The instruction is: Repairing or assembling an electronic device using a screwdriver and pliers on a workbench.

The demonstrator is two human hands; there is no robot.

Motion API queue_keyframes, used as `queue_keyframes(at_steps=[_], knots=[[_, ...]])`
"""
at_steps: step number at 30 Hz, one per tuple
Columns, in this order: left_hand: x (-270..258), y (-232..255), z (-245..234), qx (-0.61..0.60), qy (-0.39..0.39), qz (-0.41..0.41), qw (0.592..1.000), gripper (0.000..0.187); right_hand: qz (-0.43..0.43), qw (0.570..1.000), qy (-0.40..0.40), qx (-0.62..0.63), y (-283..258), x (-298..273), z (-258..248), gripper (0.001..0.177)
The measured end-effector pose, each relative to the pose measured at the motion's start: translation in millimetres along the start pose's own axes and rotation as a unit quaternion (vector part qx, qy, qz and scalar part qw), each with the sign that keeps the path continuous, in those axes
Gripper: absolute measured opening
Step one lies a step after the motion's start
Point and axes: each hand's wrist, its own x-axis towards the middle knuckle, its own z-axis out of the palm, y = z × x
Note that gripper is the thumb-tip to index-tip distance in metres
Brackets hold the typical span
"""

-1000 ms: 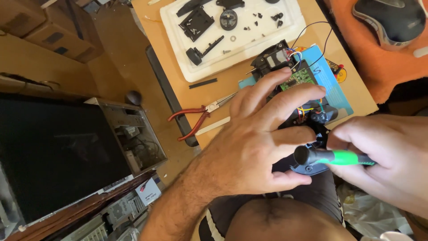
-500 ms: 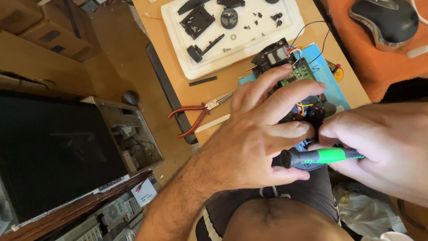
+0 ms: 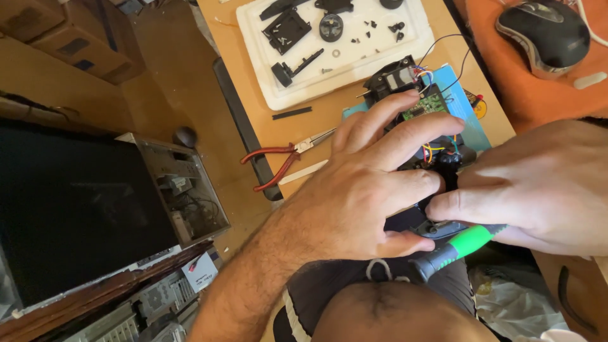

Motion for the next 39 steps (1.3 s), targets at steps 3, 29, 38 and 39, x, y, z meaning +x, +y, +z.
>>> queue_keyframes(at_steps=[3,29,38,39], knots=[[-1.6,-3.8,2.8,0.022,0.003,0.013,1.0,0.059,-0.018,0.999,-0.005,-0.043,0.9,3.3,-1.0,0.02],[0.2,-5.3,1.7,0.014,0.004,0.01,1.0,0.056,-0.113,0.987,0.019,-0.111,5.5,11.9,-4.2,0.009],[1.1,-6.4,3.5,0.007,0.009,0.016,1.0,0.052,-0.14,0.982,0.014,-0.128,4.4,14.1,-8.3,0.007],[1.0,-6.5,3.7,0.007,0.009,0.016,1.0,0.052,-0.14,0.982,0.014,-0.128,4.3,14.6,-8.9,0.007]])
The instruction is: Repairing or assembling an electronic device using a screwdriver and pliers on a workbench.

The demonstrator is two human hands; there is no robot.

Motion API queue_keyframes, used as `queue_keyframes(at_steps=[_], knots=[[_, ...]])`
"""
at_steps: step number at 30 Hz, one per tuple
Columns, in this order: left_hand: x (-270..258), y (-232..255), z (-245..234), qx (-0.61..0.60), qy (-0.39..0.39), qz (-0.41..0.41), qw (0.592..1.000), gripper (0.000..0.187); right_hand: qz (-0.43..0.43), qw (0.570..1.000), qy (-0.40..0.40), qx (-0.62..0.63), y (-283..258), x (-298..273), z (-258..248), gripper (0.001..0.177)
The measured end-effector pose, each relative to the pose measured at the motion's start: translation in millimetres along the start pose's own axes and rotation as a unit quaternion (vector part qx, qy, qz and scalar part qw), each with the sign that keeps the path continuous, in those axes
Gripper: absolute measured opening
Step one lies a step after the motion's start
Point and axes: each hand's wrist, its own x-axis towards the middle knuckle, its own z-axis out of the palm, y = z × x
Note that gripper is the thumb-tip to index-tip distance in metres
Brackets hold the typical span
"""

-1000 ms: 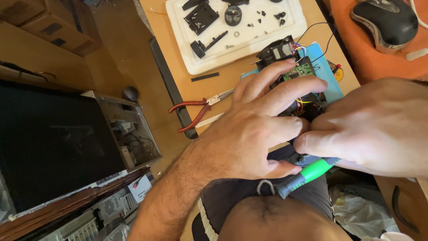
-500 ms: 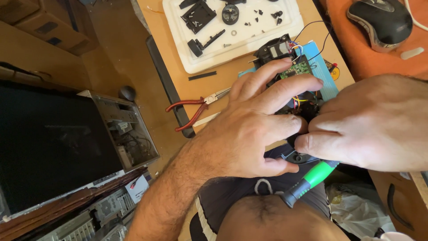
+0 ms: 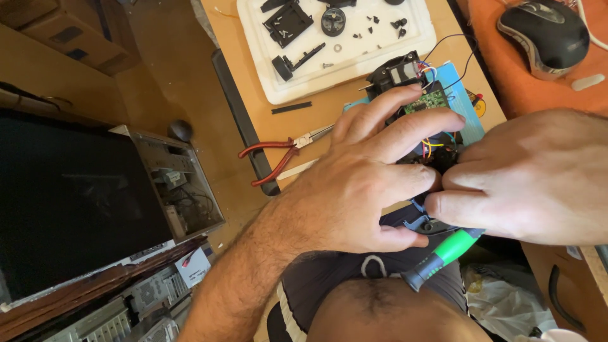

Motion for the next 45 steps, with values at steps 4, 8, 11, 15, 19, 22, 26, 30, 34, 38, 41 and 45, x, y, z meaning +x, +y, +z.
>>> queue_keyframes(at_steps=[4,8,11,15,19,22,26,30,34,38,41,45], knots=[[0.1,0.1,-0.3,-0.005,0.0,-0.002,1.0,0.052,-0.028,0.998,-0.057,0.004,1.7,1.9,-0.7,0.006],[0.0,-1.5,-0.7,-0.009,0.003,0.003,1.0,0.055,-0.06,0.995,-0.076,-0.002,2.4,3.6,-0.8,0.006],[-0.9,-2.3,1.5,-0.001,0.012,0.003,1.0,0.056,-0.052,0.994,-0.1,0.001,0.7,3.2,0.1,0.008],[-1.9,-2.5,0.6,-0.006,0.016,0.008,1.0,0.054,-0.053,0.997,-0.059,0.0,-2.3,1.0,-1.9,0.009],[-2.1,-3.1,1.1,-0.009,0.016,0.008,1.0,0.052,-0.057,0.998,-0.04,0.001,1.0,-0.2,-4.5,0.005],[-1.7,-3.5,1.8,-0.006,0.017,0.009,1.0,0.054,-0.01,0.998,-0.056,0.021,1.6,-8.7,0.4,0.012],[-2.8,-3.1,0.1,-0.008,0.005,0.0,1.0,0.056,0.191,0.973,-0.087,0.095,-8.6,-20.9,-0.4,0.023],[-1.3,-1.2,-0.4,-0.019,0.037,0.009,0.999,0.026,0.269,0.954,0.043,0.122,-21.7,-20.8,6.6,0.037],[-2.3,-0.7,-2.3,-0.032,0.009,0.003,0.999,0.055,0.439,0.885,0.012,0.154,-34.1,-16.2,5.5,0.028],[-4.0,-0.7,-1.7,-0.028,0.009,-0.003,1.0,0.071,0.52,0.831,-0.053,0.189,-35.2,-12.1,1.1,0.027],[-2.7,0.3,-3.5,-0.036,0.008,-0.006,0.999,0.058,0.553,0.804,-0.066,0.209,-37.8,-7.5,-3.7,0.024],[-3.8,-2.6,-1.1,-0.026,0.014,0.002,1.0,0.056,0.521,0.822,0.004,0.228,-40.3,-12.2,-1.1,0.028]])
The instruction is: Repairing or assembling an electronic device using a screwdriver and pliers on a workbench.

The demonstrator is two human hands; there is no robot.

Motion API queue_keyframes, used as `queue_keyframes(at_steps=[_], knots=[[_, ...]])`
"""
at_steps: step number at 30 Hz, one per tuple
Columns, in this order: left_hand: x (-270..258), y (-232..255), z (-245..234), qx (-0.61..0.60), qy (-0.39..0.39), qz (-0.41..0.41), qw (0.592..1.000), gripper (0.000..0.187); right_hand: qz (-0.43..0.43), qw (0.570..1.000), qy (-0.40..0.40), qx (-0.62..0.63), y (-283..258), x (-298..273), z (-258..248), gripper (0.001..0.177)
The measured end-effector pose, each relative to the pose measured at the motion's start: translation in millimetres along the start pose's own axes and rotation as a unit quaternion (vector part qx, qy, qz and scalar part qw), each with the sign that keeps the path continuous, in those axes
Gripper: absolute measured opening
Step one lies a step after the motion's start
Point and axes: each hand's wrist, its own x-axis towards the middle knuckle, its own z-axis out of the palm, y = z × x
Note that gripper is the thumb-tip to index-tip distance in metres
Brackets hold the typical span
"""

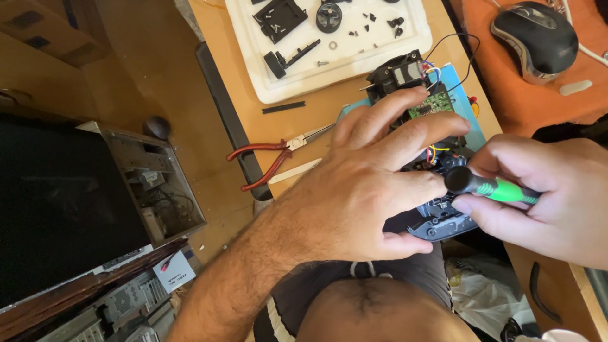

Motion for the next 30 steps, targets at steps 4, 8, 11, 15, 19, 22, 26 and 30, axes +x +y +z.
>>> queue_keyframes(at_steps=[4,8,11,15,19,22,26,30], knots=[[1.5,1.2,-1.8,-0.005,-0.008,-0.004,1.0,0.054,-0.012,1.0,0.012,0.023,-2.7,-1.2,0.0,0.025],[0.9,0.4,-1.1,0.003,-0.005,0.003,1.0,0.056,0.061,0.998,-0.006,-0.004,-6.9,-3.8,1.7,0.025],[0.3,0.3,-1.3,0.0,-0.005,0.003,1.0,0.055,0.047,0.999,0.006,-0.009,-1.9,-6.0,6.8,0.027],[0.3,0.6,-0.7,0.005,-0.002,0.005,1.0,0.056,0.085,0.996,-0.017,-0.006,-5.8,-3.5,3.7,0.024],[0.5,1.4,-1.6,0.024,0.001,0.016,1.0,0.057,0.07,0.997,-0.024,0.014,-4.0,-4.0,2.4,0.023],[0.4,0.8,-0.5,0.031,0.004,0.021,0.999,0.057,0.014,0.997,-0.006,0.07,-2.4,-9.0,1.2,0.021],[1.0,-0.7,1.7,0.031,0.013,0.025,0.999,0.056,0.006,0.976,0.01,0.219,19.2,-25.5,5.0,0.016],[1.1,1.5,-0.9,0.034,0.001,0.024,0.999,0.057,-0.054,0.961,0.089,0.256,105.3,-52.1,57.9,0.025]])
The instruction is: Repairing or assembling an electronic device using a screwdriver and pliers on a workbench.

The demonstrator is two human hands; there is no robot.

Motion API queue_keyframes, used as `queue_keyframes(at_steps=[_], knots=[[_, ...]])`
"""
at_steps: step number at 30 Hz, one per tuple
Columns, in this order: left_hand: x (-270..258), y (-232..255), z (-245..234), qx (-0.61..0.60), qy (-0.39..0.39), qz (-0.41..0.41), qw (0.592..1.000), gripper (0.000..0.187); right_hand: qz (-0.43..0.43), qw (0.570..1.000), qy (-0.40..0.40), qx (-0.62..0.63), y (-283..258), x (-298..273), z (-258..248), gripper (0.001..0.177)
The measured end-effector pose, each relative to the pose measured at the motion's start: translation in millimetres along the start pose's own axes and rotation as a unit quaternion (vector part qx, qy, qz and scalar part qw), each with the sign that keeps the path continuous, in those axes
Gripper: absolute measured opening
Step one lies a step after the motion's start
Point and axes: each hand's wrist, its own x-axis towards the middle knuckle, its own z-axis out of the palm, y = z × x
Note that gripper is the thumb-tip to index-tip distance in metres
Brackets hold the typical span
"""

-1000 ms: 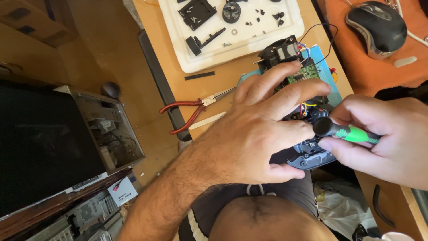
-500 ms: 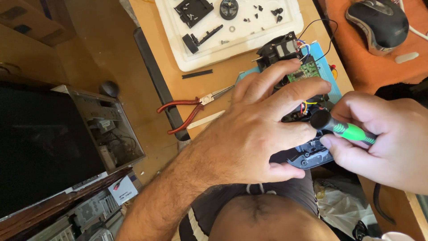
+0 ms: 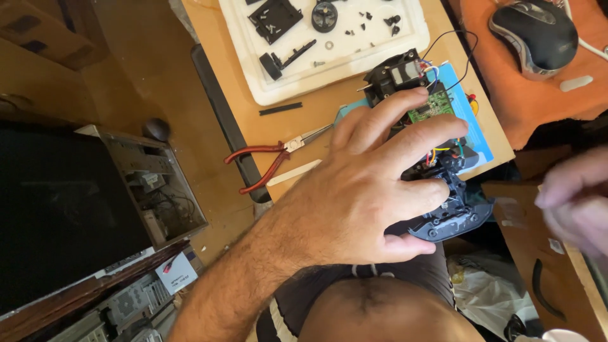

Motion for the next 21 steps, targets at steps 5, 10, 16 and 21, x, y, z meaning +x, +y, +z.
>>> queue_keyframes(at_steps=[5,10,16,21], knots=[[1.3,1.0,0.0,-0.002,-0.006,-0.006,1.0,0.06,0.036,0.848,0.077,0.523,-66.6,-17.3,62.6,0.03],[3.8,1.3,2.3,0.025,-0.005,0.002,1.0,0.059,0.079,0.751,-0.006,0.655,-87.7,-3.7,92.4,0.032],[3.3,2.9,1.6,0.019,-0.004,-0.005,1.0,0.057,0.092,0.678,-0.025,0.729,-91.4,0.2,103.6,0.034],[3.4,3.1,2.7,0.025,-0.005,-0.004,1.0,0.06,0.11,0.664,-0.024,0.739,-90.9,-0.1,104.8,0.036]])
